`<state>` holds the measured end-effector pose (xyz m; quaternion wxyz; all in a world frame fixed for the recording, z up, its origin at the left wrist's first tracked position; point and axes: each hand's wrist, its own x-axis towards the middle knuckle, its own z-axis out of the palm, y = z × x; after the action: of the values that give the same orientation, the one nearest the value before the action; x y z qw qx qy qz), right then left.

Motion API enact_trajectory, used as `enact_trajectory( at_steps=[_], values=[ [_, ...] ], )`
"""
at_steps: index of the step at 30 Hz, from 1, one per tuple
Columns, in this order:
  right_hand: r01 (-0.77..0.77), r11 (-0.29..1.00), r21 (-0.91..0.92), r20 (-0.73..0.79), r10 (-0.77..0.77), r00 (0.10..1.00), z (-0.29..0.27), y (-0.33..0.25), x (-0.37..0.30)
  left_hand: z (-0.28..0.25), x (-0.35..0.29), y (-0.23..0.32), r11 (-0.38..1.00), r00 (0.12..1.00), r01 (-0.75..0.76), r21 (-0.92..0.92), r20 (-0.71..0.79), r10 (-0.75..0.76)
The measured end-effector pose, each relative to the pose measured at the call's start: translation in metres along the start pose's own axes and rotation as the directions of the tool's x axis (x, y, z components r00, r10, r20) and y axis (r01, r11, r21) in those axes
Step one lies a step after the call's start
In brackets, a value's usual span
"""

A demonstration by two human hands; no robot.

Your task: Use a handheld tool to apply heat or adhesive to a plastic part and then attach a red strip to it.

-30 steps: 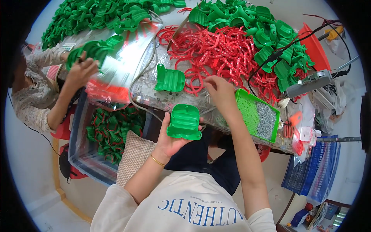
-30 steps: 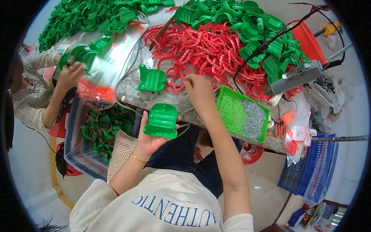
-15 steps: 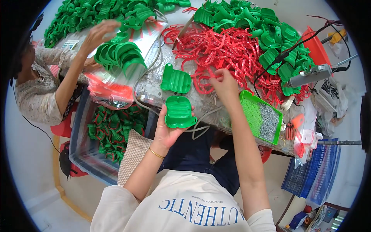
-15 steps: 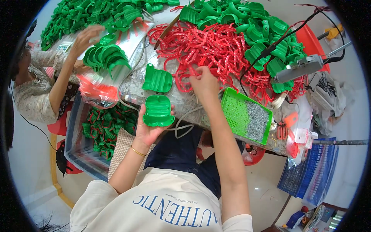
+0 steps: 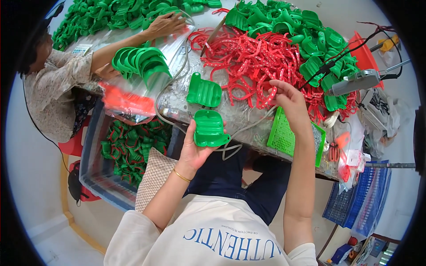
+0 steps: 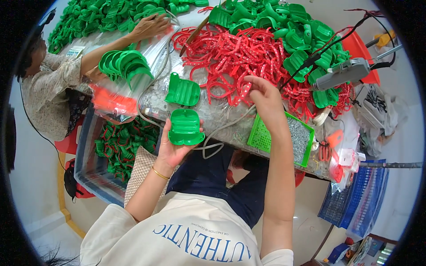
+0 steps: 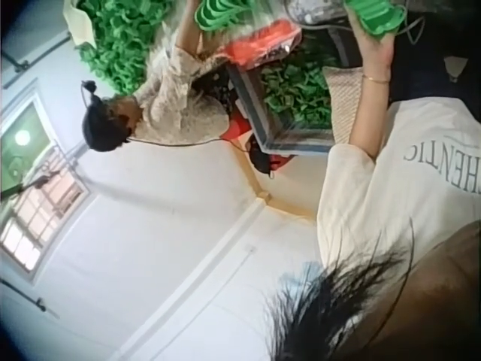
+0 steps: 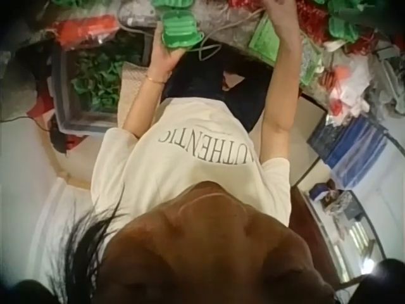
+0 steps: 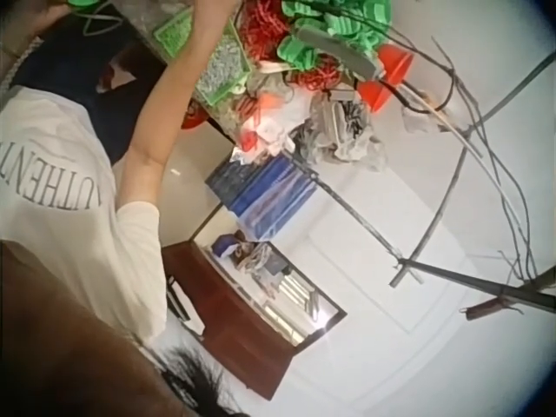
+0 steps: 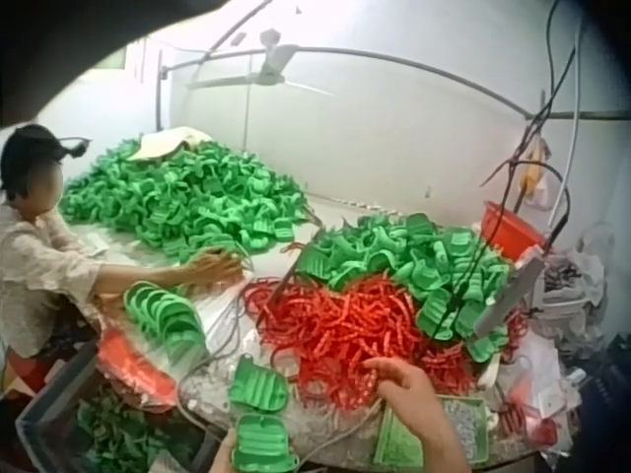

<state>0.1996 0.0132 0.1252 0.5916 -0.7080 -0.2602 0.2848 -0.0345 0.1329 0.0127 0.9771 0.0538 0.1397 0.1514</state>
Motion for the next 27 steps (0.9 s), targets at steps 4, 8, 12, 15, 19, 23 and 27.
enact_trajectory(
  at_steps=[4,8,12,15,19,23,27],
  values=[
    [0.203,0.968,-0.147,-0.103,-0.219,0.97,0.007,-0.002,-0.022,0.003,0.001,-0.007,0.999,1.0,0.013,0.05,0.014,-0.014],
    [0.321,0.843,-0.432,-0.205,-0.438,0.875,0.004,-0.015,-0.046,0.011,0.005,-0.022,0.996,0.995,0.063,0.063,0.068,-0.067],
    [0.27,0.851,-0.451,-0.243,-0.408,0.88,-0.002,-0.009,-0.068,0.016,0.004,-0.036,0.994,0.991,0.103,0.032,0.081,-0.106],
    [0.137,0.969,-0.206,-0.258,-0.189,0.947,0.0,0.006,-0.082,0.023,0.0,-0.04,0.986,0.983,0.16,-0.041,0.097,-0.155],
    [0.099,0.946,-0.308,-0.162,-0.155,0.975,0.002,0.03,-0.091,0.025,0.001,-0.05,0.98,0.977,0.199,-0.029,0.079,-0.196],
    [0.049,0.954,-0.296,-0.127,-0.09,0.988,0.017,0.027,-0.098,0.026,-0.001,-0.062,0.978,0.972,0.208,0.034,0.105,-0.21],
    [-0.168,0.937,-0.307,-0.211,0.105,0.972,0.022,0.017,-0.102,0.031,-0.002,-0.071,0.966,0.967,0.188,0.175,0.137,-0.213]
  ],
)
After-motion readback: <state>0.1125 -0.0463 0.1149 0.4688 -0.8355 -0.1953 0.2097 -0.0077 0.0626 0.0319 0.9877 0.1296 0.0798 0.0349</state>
